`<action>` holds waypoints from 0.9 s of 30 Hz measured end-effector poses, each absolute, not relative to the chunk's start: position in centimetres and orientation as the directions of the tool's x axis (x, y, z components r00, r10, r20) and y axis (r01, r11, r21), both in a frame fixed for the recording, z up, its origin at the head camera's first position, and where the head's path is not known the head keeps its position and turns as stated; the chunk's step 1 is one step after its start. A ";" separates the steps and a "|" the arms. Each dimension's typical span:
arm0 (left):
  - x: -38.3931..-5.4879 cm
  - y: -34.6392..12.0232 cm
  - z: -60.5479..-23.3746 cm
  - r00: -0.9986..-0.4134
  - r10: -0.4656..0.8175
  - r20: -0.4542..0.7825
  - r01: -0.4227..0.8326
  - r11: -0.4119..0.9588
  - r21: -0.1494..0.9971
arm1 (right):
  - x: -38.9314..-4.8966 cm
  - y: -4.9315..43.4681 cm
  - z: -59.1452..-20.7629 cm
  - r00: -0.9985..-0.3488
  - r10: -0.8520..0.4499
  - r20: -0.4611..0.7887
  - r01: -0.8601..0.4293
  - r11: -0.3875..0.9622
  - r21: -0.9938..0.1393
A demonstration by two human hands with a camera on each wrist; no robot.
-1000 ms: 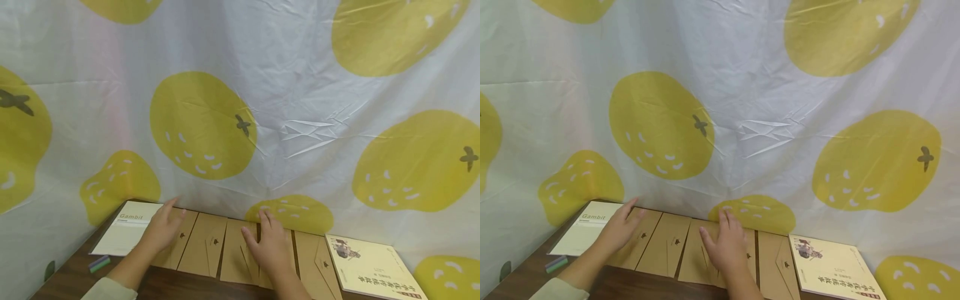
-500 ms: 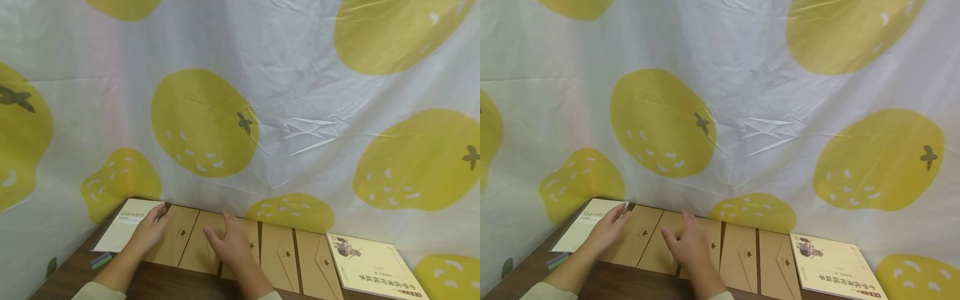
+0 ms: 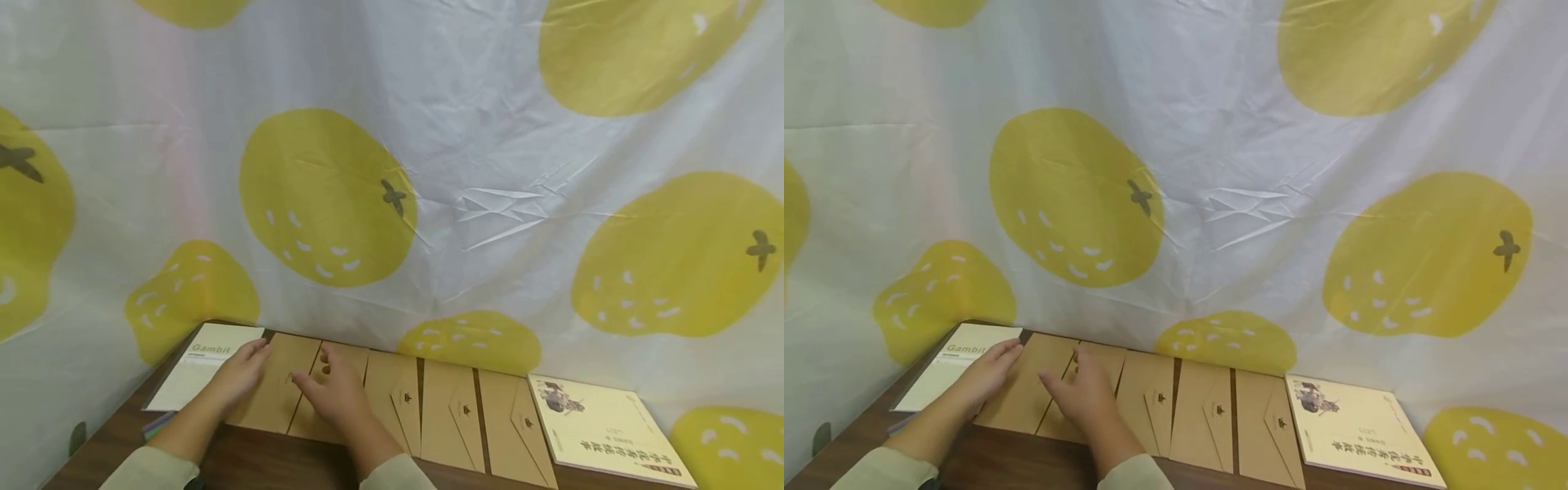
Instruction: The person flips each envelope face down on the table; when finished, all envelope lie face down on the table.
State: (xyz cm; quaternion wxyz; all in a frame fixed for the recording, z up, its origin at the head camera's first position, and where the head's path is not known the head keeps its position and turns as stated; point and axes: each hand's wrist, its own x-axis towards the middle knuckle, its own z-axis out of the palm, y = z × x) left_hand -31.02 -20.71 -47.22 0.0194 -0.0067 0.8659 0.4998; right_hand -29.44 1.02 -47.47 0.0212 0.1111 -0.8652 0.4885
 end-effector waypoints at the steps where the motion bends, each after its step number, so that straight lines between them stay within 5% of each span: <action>1: -31.0 -20.8 -47.2 -0.999 0.013 -0.048 -0.035 0.498 0.866 | -29.5 0.7 -47.5 -0.975 -0.176 0.137 -0.206 0.481 -0.852; 11: -31.0 -21.2 -47.0 -0.996 0.026 -0.083 -0.059 0.499 0.864 | -29.6 -1.8 -48.1 -0.984 -0.178 0.023 -0.086 0.354 -0.931; 27: -31.1 -21.6 -47.4 -0.993 0.043 -0.110 -0.078 0.466 0.882 | -29.7 -2.2 -48.2 -0.990 -0.140 0.010 -0.067 0.405 -0.912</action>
